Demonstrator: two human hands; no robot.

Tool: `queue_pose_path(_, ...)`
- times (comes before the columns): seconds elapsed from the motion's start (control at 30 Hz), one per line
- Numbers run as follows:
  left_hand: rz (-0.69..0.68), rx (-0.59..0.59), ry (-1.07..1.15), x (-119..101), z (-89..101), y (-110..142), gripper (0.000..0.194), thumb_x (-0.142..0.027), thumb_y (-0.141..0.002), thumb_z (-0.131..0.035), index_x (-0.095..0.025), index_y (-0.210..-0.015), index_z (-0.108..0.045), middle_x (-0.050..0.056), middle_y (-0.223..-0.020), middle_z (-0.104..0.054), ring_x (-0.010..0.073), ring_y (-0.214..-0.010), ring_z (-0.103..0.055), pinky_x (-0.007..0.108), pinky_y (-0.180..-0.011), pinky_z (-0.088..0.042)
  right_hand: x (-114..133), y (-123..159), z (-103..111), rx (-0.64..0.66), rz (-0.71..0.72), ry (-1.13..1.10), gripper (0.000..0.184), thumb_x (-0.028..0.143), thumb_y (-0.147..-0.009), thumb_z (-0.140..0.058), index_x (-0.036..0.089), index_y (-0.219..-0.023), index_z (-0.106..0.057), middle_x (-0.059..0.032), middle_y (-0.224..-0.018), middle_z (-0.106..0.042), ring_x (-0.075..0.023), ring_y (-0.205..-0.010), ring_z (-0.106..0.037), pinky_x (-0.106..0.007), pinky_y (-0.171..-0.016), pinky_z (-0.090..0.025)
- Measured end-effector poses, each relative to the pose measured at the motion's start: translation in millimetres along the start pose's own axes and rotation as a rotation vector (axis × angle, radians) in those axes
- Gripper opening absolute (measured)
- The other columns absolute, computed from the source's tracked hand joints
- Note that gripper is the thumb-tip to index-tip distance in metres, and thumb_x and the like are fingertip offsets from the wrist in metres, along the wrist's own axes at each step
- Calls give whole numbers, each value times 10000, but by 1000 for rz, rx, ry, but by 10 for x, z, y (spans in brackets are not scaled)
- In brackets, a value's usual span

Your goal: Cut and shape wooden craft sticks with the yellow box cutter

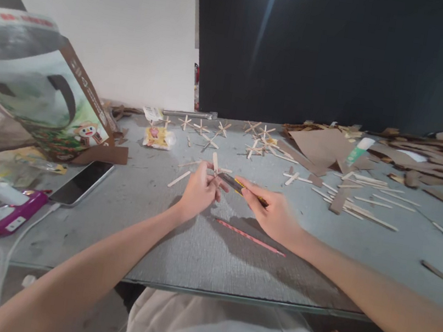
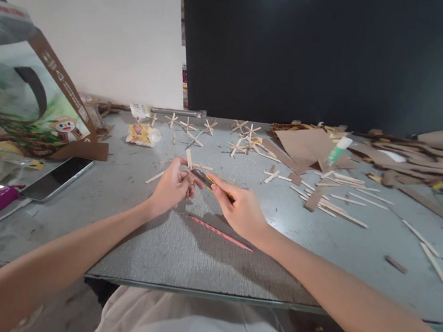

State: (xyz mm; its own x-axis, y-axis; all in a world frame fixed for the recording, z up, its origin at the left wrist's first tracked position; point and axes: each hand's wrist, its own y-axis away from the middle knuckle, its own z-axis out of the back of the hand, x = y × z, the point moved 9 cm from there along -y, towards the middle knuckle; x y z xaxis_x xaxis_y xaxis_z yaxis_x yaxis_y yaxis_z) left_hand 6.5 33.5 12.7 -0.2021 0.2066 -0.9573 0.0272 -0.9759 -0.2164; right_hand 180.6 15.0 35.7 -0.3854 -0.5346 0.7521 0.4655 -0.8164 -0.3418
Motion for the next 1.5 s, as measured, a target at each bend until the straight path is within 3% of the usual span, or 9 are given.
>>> queue_pose_path(0.23,-11,11,38,-6,-59,22,216,-282,-1041,-559,-254,-1029,-346,-18,-766,-766,92,-436,-585,242,-480,-429,54,20,18,-45,63,151,594,441,-1079,-414,114,-1500,-676,-23,-672,-674,-123,-497,-334,-244,-507,-315)
queue_pose_path(0.47,2,-5,23,13,-44,27,298,-334,-1024,-634,-260,-1009,-346,-46,-716,-732,88,-418,-570,231,-473,-403,77,14,19,-54,84,233,567,418,-1091,-401,135,-1490,-687,-65,-816,-785,-116,-481,-351,-243,-495,-321)
queue_pose_path(0.8,-111,-54,-221,-101,-10,79,184,-173,-1019,-523,-255,-984,-362,-39,-748,-702,80,-443,-541,230,-489,-401,148,69,17,-117,183,200,540,388,-1097,-434,95,-1455,-711,-27,-660,-693,-105,-451,-335,-258,-472,-281)
queue_pose_path(1.0,-107,-1,-58,-92,-68,50,226,-317,-1044,-574,-261,-1028,-357,-39,-773,-723,97,-439,-585,235,-462,-449,120,58,63,-149,147,159,536,401,-1103,-447,105,-1471,-702,-33,-692,-711,-104,-459,-319,-259,-461,-282)
queue_pose_path(1.2,-111,55,175,-106,-107,53,286,-452,-1063,-576,-252,-1032,-374,17,-833,-772,139,-543,-686,281,-533,-540,200,77,81,-199,258,199,503,360,-1099,-456,108,-1445,-721,-31,-668,-726,-104,-448,-345,-247,-466,-324)
queue_pose_path(1.5,-159,69,245,-186,-160,95,373,-596,-1078,-485,-264,-1015,-329,-14,-813,-747,107,-458,-635,226,-451,-402,289,134,62,-267,398,316,457,292,-1118,-444,142,-1467,-698,-108,-959,-842,-139,-598,-627,-260,-605,-494)
